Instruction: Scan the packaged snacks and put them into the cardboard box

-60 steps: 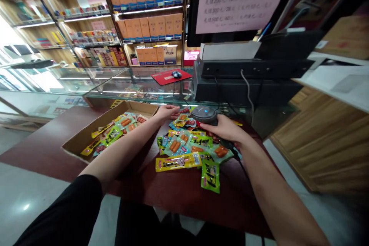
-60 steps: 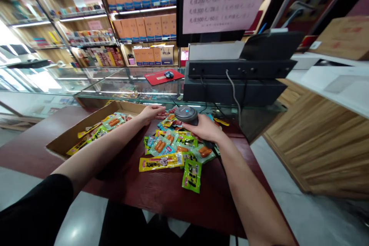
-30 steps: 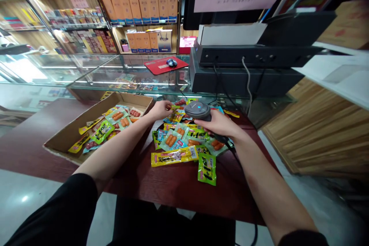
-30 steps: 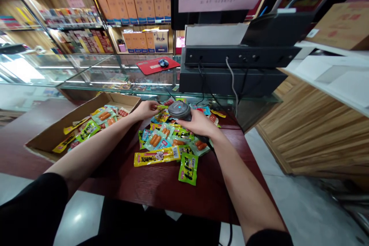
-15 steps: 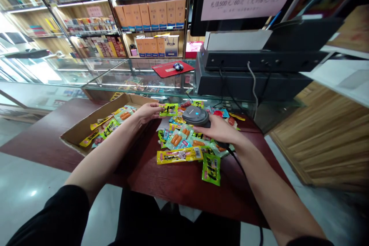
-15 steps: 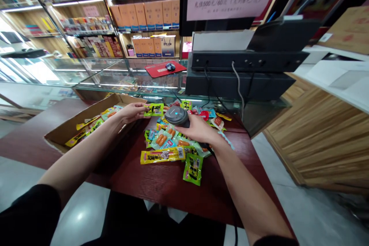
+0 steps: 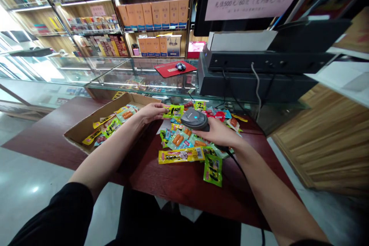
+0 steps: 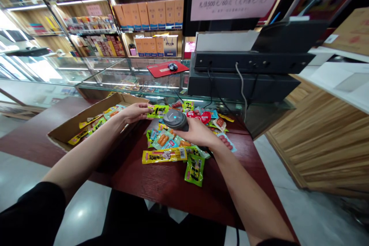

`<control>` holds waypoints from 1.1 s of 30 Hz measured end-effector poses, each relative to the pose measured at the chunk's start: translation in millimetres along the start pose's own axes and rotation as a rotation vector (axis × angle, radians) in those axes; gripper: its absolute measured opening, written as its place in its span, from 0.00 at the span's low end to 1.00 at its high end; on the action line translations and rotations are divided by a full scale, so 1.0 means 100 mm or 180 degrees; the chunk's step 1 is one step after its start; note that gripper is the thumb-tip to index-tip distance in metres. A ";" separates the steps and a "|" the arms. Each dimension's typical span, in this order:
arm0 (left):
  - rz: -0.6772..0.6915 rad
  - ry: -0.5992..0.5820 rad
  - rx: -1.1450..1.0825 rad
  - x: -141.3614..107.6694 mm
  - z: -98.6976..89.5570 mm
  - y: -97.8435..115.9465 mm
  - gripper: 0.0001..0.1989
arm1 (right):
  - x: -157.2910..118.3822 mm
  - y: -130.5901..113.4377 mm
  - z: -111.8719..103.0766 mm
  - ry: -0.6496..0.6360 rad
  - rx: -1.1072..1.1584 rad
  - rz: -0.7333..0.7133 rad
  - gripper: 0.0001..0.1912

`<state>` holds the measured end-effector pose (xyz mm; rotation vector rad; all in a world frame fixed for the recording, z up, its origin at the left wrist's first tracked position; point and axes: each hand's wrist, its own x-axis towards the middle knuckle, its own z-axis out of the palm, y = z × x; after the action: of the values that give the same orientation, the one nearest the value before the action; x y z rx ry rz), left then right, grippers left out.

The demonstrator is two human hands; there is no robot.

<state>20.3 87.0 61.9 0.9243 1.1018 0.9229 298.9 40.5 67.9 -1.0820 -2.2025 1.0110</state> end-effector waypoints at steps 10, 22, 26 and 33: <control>0.0013 0.0129 0.0107 0.01 -0.01 -0.01 0.09 | -0.01 -0.01 0.02 -0.0089 0.0124 -0.0110 0.23; 0.0247 0.0315 0.0030 -0.07 -0.11 0.22 0.08 | 0.00 0.01 0.03 -0.0069 -0.0011 -0.0250 0.25; 0.0411 0.0683 0.0010 -0.39 -0.47 0.37 0.08 | 0.03 0.07 0.07 -0.0118 -0.0046 -0.0252 0.25; 0.0555 0.1427 -0.0099 -1.15 -1.32 0.45 0.11 | 0.04 -0.08 0.21 -0.0292 0.0005 -0.0363 0.23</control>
<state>-137.0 13.2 112.9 0.8162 1.3938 1.3305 278.4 32.2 61.7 -0.9146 -2.3070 1.0308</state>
